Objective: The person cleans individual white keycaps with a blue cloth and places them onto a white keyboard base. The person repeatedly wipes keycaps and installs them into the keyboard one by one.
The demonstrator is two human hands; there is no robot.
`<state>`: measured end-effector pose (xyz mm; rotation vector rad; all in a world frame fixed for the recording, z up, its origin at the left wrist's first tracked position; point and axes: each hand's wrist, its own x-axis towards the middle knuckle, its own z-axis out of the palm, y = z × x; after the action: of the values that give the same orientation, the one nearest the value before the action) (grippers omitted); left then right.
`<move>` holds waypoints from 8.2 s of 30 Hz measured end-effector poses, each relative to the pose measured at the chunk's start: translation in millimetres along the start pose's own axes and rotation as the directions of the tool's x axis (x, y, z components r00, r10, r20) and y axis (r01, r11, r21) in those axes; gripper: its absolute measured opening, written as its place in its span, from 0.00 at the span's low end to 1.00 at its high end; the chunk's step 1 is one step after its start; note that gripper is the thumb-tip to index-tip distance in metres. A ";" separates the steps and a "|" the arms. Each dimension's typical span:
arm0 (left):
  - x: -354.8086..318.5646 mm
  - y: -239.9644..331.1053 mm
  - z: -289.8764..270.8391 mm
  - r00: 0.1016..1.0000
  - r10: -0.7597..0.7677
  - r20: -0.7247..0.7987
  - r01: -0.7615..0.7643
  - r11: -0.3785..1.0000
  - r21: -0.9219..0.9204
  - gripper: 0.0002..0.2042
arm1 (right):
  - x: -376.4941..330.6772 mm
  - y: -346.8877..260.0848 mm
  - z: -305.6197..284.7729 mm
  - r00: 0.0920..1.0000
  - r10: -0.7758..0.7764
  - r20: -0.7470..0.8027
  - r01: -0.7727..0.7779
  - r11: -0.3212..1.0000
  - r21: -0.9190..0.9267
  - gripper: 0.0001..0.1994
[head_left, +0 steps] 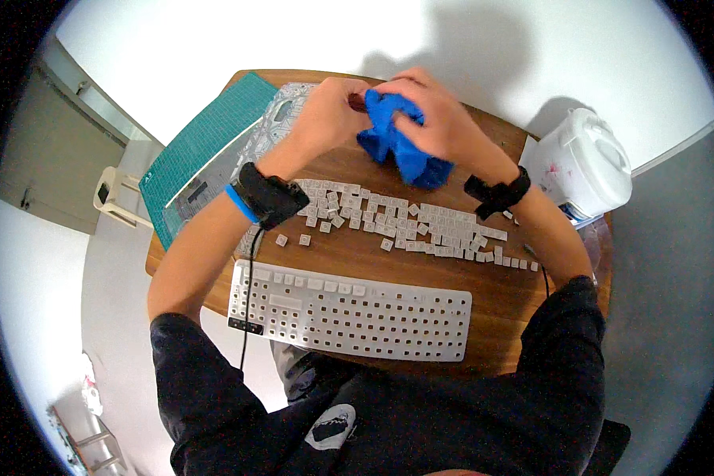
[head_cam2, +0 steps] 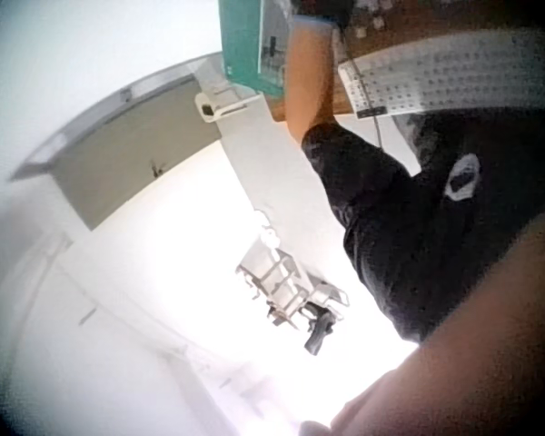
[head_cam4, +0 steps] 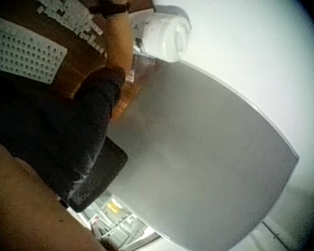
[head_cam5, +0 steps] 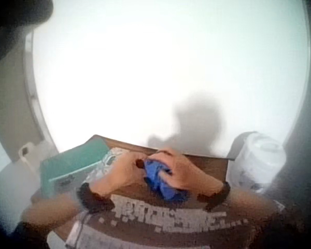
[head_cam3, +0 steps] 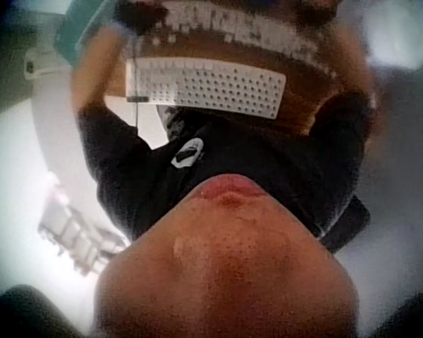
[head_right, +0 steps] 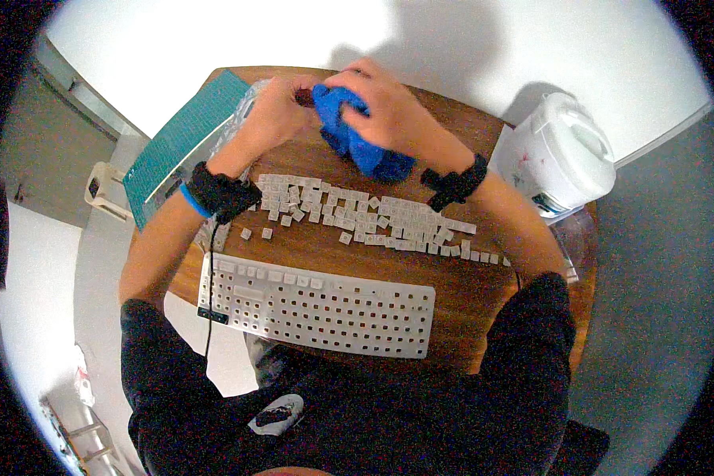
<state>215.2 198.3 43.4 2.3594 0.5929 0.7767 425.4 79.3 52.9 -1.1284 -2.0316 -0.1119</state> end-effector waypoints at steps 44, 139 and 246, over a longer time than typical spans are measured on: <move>6.3 17.1 -6.2 0.999 0.014 -0.034 -0.009 0.993 0.119 0.16 | -17.1 21.9 -10.5 0.997 0.075 0.028 -0.071 0.990 -0.124 0.12; -218.7 68.4 10.5 0.807 0.016 0.591 -0.232 0.928 0.292 0.19 | -159.8 -165.4 7.2 0.721 0.326 0.612 -0.411 0.912 -0.001 0.14; -169.4 91.6 20.2 0.726 0.138 0.674 -0.316 0.937 0.149 0.08 | -221.4 -6.5 -85.5 0.662 0.691 0.292 -0.492 0.694 -0.526 0.17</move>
<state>124.8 28.3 23.4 2.7460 0.0879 -0.0948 535.6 -111.1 -36.4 -2.2549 -1.9429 0.1056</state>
